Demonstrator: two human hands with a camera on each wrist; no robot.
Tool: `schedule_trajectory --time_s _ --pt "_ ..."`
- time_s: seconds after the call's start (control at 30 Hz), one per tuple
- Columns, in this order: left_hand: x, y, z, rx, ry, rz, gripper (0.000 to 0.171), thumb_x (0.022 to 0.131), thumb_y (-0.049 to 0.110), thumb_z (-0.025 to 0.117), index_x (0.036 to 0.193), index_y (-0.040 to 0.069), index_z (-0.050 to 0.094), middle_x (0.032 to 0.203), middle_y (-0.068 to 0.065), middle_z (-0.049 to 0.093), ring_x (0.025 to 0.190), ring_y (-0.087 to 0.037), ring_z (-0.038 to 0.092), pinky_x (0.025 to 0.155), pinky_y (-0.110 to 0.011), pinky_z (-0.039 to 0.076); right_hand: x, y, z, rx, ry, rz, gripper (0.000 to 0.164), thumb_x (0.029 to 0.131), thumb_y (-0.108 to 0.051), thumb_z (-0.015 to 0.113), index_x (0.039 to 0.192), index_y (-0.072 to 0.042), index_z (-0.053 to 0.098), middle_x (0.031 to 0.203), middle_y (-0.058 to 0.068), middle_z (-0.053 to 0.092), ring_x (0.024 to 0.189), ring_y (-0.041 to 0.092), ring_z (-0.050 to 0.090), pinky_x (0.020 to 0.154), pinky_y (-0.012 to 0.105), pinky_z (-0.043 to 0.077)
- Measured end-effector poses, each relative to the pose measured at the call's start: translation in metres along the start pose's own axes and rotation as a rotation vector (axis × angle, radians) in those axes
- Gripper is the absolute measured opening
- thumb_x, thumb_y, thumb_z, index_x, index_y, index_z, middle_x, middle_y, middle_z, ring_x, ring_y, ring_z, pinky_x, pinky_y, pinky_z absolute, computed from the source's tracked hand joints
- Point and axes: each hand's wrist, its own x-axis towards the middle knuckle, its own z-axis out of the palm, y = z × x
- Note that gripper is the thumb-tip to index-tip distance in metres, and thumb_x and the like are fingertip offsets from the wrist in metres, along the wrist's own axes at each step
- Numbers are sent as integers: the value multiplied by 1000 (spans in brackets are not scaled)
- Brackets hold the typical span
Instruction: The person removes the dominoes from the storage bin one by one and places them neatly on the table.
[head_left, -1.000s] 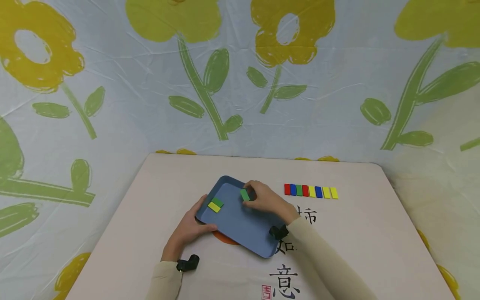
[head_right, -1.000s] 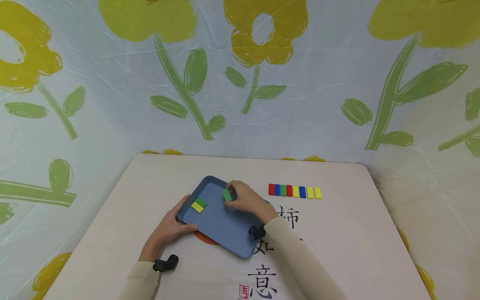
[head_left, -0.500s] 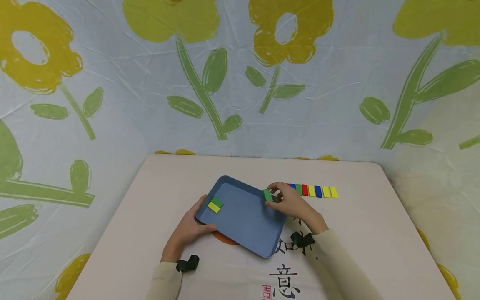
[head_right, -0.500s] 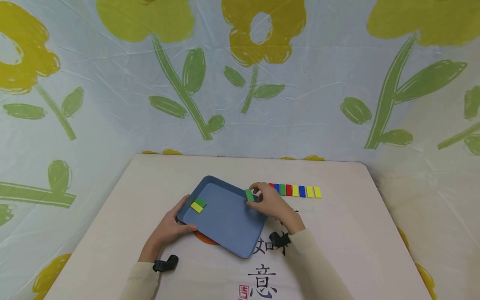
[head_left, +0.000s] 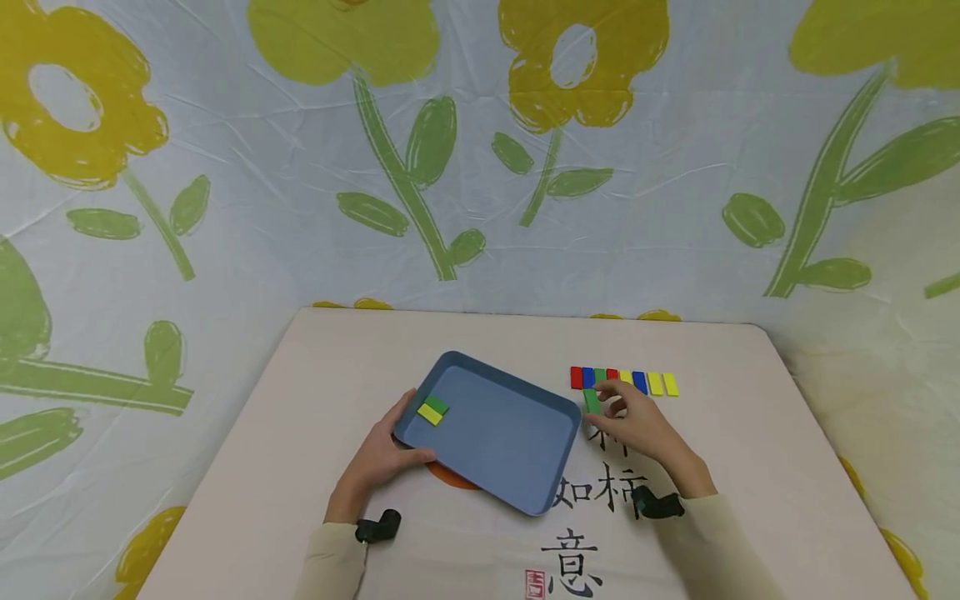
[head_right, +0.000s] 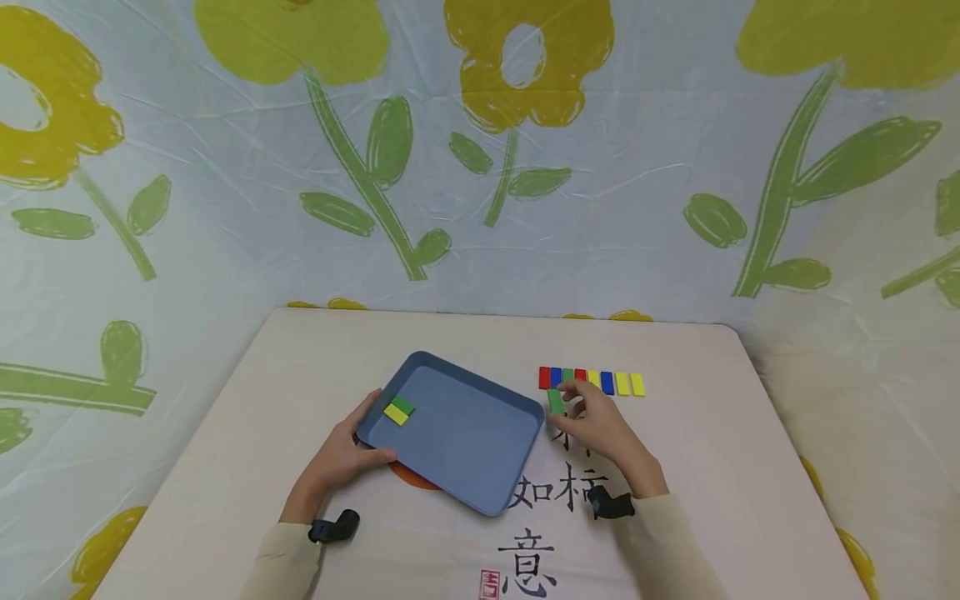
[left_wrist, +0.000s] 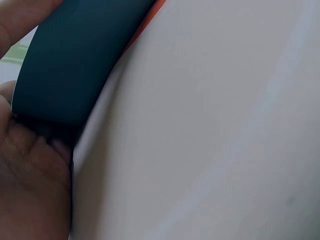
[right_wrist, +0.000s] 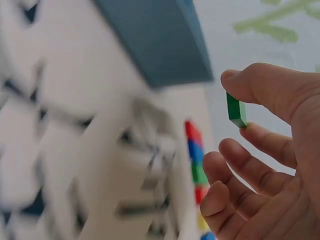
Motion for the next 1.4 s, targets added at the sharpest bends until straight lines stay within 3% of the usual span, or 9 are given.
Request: schedule_trajectory --time_s 0.27,0.53,0.87,1.2,1.4 --pt "0 -1 1 2 5 -4 115 73 38 94 164 35 25 171 -2 25 159 -33 20 124 -62 22 -28 36 -21 -110 49 99 54 90 -26 81 132 -1 59 114 15 66 100 29 67 84 44 61" --pt "-1 1 -1 -10 0 -16 113 75 37 93 164 34 25 171 -2 23 159 -31 18 125 -61 20 -37 66 -55 -197 52 118 56 88 -25 82 130 4 58 107 17 67 92 27 67 74 36 58" --pt "0 -1 0 -18 -2 -12 111 75 36 93 164 36 25 171 -2 24 159 -32 19 125 -62 21 -29 85 -93 -235 56 126 64 91 -31 80 133 8 54 109 23 65 92 33 66 70 35 54" --pt "0 -2 0 -7 4 -7 111 75 36 93 164 36 26 171 -3 25 159 -32 20 124 -63 22 -7 111 -111 -289 0 146 65 97 -32 74 139 10 48 118 31 63 106 48 63 87 59 56" --pt "0 0 1 12 13 -5 112 74 37 94 164 36 27 171 -3 26 158 -33 21 124 -63 24 8 117 -117 -312 -42 157 58 96 -26 74 135 10 50 113 33 64 100 46 63 83 58 54"
